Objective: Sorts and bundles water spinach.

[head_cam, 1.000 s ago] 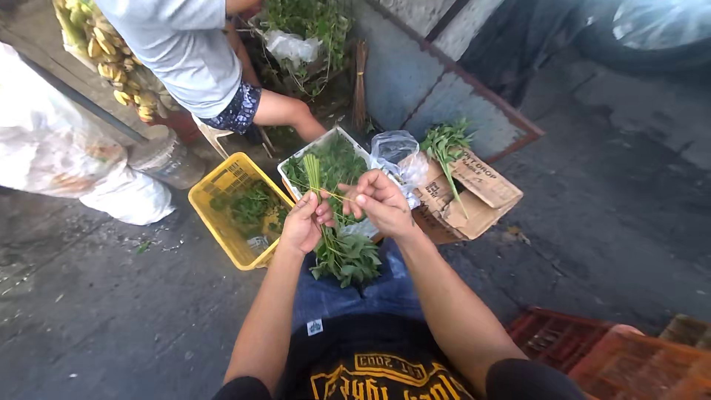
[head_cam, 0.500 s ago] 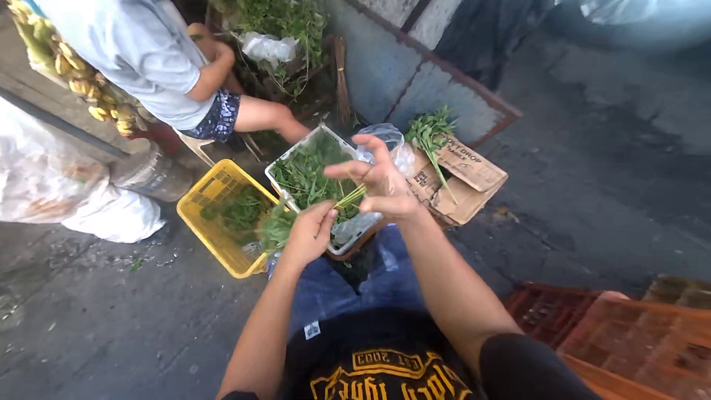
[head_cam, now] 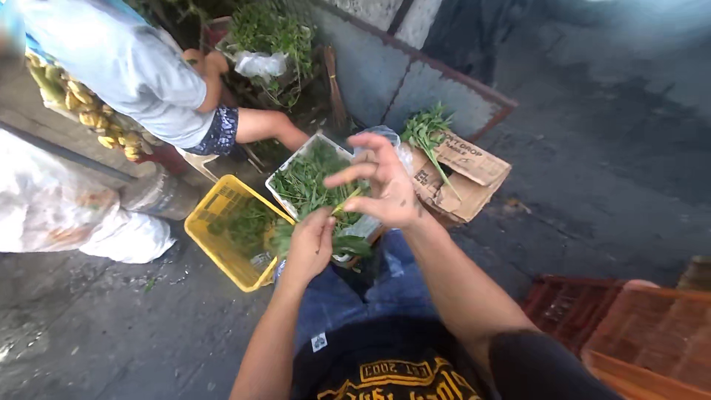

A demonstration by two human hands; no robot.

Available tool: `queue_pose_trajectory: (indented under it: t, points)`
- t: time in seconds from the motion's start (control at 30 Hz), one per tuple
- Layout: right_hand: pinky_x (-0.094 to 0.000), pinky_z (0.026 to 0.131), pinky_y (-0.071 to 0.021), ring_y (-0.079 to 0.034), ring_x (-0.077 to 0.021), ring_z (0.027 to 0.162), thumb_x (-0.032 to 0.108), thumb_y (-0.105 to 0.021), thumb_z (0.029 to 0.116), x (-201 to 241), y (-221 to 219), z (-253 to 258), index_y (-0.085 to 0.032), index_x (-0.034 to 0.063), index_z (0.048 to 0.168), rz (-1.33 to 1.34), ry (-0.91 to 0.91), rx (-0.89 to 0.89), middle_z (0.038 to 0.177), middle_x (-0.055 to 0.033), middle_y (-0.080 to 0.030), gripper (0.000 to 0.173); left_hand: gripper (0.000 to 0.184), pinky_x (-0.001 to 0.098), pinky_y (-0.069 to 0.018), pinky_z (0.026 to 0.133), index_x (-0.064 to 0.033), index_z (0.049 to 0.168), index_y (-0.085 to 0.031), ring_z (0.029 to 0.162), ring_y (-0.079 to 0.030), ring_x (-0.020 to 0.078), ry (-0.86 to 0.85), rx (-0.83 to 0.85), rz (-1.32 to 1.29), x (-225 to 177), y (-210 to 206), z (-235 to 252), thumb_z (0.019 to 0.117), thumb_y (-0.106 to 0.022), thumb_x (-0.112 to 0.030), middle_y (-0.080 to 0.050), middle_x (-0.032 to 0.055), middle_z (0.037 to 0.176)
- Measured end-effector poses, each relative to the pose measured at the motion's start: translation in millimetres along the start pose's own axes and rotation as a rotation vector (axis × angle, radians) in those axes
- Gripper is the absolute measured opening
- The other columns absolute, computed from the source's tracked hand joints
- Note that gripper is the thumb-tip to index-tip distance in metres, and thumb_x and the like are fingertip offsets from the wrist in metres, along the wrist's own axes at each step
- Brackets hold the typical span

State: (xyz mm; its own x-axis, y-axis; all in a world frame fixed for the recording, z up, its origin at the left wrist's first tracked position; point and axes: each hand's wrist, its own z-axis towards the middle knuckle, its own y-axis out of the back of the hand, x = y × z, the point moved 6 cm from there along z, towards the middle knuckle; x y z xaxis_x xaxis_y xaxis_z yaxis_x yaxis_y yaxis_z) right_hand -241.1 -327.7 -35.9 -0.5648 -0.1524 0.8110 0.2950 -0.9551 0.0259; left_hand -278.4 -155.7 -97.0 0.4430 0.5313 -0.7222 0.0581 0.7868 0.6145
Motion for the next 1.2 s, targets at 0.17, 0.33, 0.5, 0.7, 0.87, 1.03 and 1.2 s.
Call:
queue_pose_trajectory:
  t: [0.17,0.33,0.5,0.7,0.87,1.03,1.2]
  points:
    - [-0.0315,0.087,-0.0572,-0.067,-0.0086,0.087,0.024,-0.074,0.0936,-14.4,-15.6,-37.4,-0.068,0.0168,0.114,0.505,-0.096,0.098,0.089,0.0029,-0.071,0.022,0.029,0.0284,-0.0509,0.061,-0.0041,0.114,-0.064,0.064,-0.055,0.0099,0.167,-0.068,-0.563,7.8,19.3,4.2,0.1105,-0.039,-0.018,-0.057,-0.0002,0.076]
    - [-0.0405,0.094,-0.0546,-0.067,-0.0219,0.109,0.048,-0.070,0.0944,-51.1,-31.4,-47.5,-0.048,0.0364,0.148,1.070,-0.292,-0.135,0.139,-0.0071,-0.064,0.059,0.028,0.0279,-0.0513,0.066,-0.0041,0.115,-0.063,0.070,-0.056,0.0083,0.077,0.013,-0.830,7.2,-14.2,-5.3,0.1107,-0.043,-0.022,-0.060,-0.0013,0.083]
    - [-0.0349,0.082,-0.0616,-0.073,-0.0129,0.082,0.014,-0.086,0.0773,5.4,0.0,-15.7,-0.046,0.0095,0.141,-0.041,-0.140,-0.005,0.088,0.0003,-0.076,0.075,0.030,0.0387,-0.0601,0.081,-0.0067,0.120,-0.070,0.088,-0.070,0.0154,-0.037,0.032,0.174,-9.2,5.6,-8.5,0.1082,-0.045,-0.020,-0.072,0.0064,0.098]
    - [-0.0329,0.083,-0.0583,-0.069,-0.0101,0.082,0.023,-0.075,0.0943,-16.2,4.3,-57.6,-0.069,0.0201,0.110,0.586,-0.120,-0.027,0.086,0.0016,-0.073,0.017,0.031,0.0288,-0.0551,0.070,-0.0059,0.120,-0.068,0.076,-0.063,0.0091,0.065,0.023,-0.059,-7.0,22.2,-4.5,0.1098,-0.042,-0.019,-0.070,0.0013,0.093]
    - [-0.0346,0.084,-0.0566,-0.068,-0.0151,0.095,0.033,-0.064,0.1012,-34.5,-18.0,-56.4,-0.063,0.0334,0.130,1.130,-0.358,-0.288,0.126,-0.0025,-0.069,0.029,0.031,0.0272,-0.0501,0.062,-0.0003,0.118,-0.064,0.068,-0.055,0.0088,0.009,-0.003,-0.611,-11.9,-14.1,-11.9,0.1112,-0.041,-0.020,-0.058,-0.0002,0.080]
    - [-0.0354,0.090,-0.0586,-0.073,-0.0207,0.097,0.010,-0.068,0.0933,-4.6,2.6,-29.4,-0.046,0.0173,0.141,0.608,-0.421,-0.254,0.110,-0.0147,-0.075,0.054,0.033,0.0318,-0.0588,0.080,-0.0047,0.122,-0.069,0.086,-0.067,0.0119,-0.134,-0.067,0.087,-21.0,7.4,-8.9,0.1095,-0.044,-0.021,-0.071,0.0069,0.099]
    - [-0.0312,0.069,-0.0636,-0.074,-0.0162,0.075,0.001,-0.082,0.0804,13.7,13.5,-14.8,-0.054,0.0091,0.133,-0.094,-0.313,-0.045,0.086,-0.0046,-0.077,0.060,0.028,0.0433,-0.0586,0.067,-0.0129,0.124,-0.070,0.077,-0.068,0.0240,-0.114,-0.017,0.549,-29.6,18.3,-6.4,0.1060,-0.050,-0.020,-0.067,0.0080,0.089]
